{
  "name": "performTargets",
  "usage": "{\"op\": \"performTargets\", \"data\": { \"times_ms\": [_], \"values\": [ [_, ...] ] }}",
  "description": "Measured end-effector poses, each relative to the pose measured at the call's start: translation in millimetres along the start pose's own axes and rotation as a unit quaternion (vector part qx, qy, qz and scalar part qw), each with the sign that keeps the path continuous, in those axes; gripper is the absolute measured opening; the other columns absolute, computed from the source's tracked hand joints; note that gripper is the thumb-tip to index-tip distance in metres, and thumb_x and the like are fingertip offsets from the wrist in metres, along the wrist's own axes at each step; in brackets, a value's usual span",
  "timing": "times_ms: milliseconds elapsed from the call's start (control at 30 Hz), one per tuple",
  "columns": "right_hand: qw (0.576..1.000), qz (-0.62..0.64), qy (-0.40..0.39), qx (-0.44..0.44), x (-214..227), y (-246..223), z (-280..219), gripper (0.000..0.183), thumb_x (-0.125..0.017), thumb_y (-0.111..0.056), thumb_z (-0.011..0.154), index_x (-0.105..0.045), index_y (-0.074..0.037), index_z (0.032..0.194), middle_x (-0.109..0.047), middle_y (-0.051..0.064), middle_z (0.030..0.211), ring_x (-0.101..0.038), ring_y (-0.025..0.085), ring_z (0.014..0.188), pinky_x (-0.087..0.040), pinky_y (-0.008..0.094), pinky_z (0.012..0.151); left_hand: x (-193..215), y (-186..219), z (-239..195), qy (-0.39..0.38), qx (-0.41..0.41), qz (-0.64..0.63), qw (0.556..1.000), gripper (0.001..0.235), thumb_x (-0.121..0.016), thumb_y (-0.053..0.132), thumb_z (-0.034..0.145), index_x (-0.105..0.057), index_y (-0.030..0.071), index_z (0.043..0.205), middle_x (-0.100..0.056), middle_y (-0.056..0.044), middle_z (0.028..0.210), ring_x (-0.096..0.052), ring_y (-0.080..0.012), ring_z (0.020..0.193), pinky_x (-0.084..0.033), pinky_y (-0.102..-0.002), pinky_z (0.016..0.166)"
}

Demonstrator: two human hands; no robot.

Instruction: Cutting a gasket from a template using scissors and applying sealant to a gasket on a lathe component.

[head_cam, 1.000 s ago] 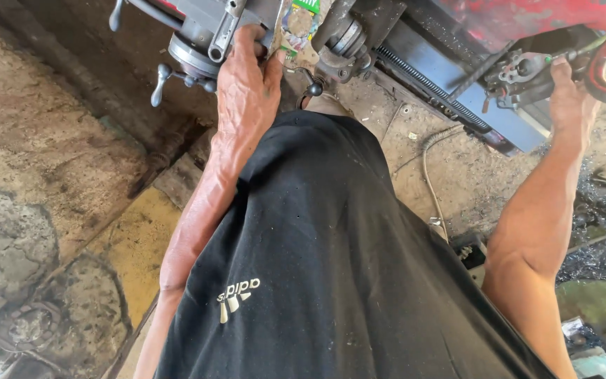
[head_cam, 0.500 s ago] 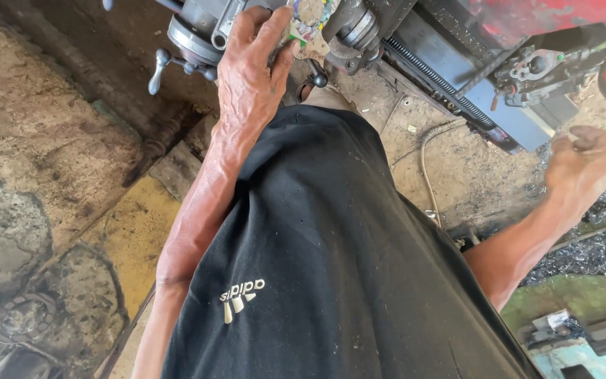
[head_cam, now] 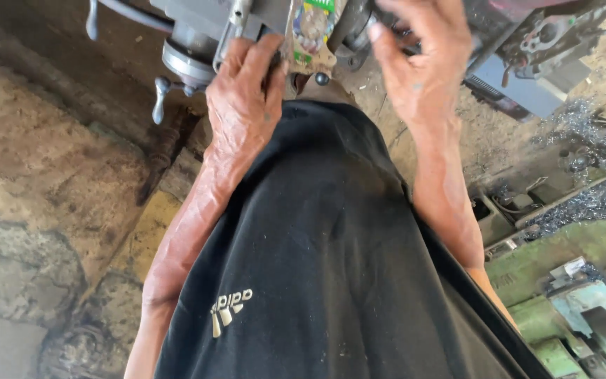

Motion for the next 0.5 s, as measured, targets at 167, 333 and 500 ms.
{"op": "performTargets", "data": {
  "times_ms": [167,333,500],
  "values": [
    [0.993,-0.02,-0.114,0.013,-40,-7,11,0.04,-0.085,-0.007,0.111,-0.062,-0.003,0.144,-0.052,0.017,0.152,-0.051,0.044,0.14,-0.05,0.059,0.112,-9,-25,-7,-0.054,0.035,-0.005,0.998,0.024,-0.065,0.021,0.111,-0.059,0.012,0.133,-0.059,-0.005,0.11,-0.063,-0.0266,0.073,-0.049,-0.039,0.053],
    [0.985,-0.051,-0.164,-0.028,-60,0,15,0.063,-0.097,-0.005,0.105,-0.055,-0.007,0.152,-0.04,0.02,0.159,-0.043,0.047,0.147,-0.05,0.062,0.115,-23,-41,-2,-0.089,0.07,-0.054,0.992,0.032,-0.071,0.028,0.109,-0.057,0.017,0.136,-0.062,-0.004,0.115,-0.063,-0.022,0.067,-0.052,-0.041,0.062],
    [0.987,-0.031,-0.151,-0.048,-64,0,12,0.059,-0.097,-0.004,0.1,-0.06,-0.008,0.147,-0.042,0.018,0.155,-0.054,0.044,0.139,-0.071,0.048,0.09,-25,-48,3,-0.111,0.108,-0.103,0.983,0.035,-0.077,0.02,0.102,-0.059,0.017,0.132,-0.067,-0.003,0.108,-0.064,-0.0185,0.074,-0.053,-0.037,0.064]
  ]
}}
Point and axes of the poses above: each hand's wrist, its own z-axis towards the middle knuckle, its own x-axis out of the back of the hand, y = z × x, the point moved 9 cm from there along z, towards the middle knuckle
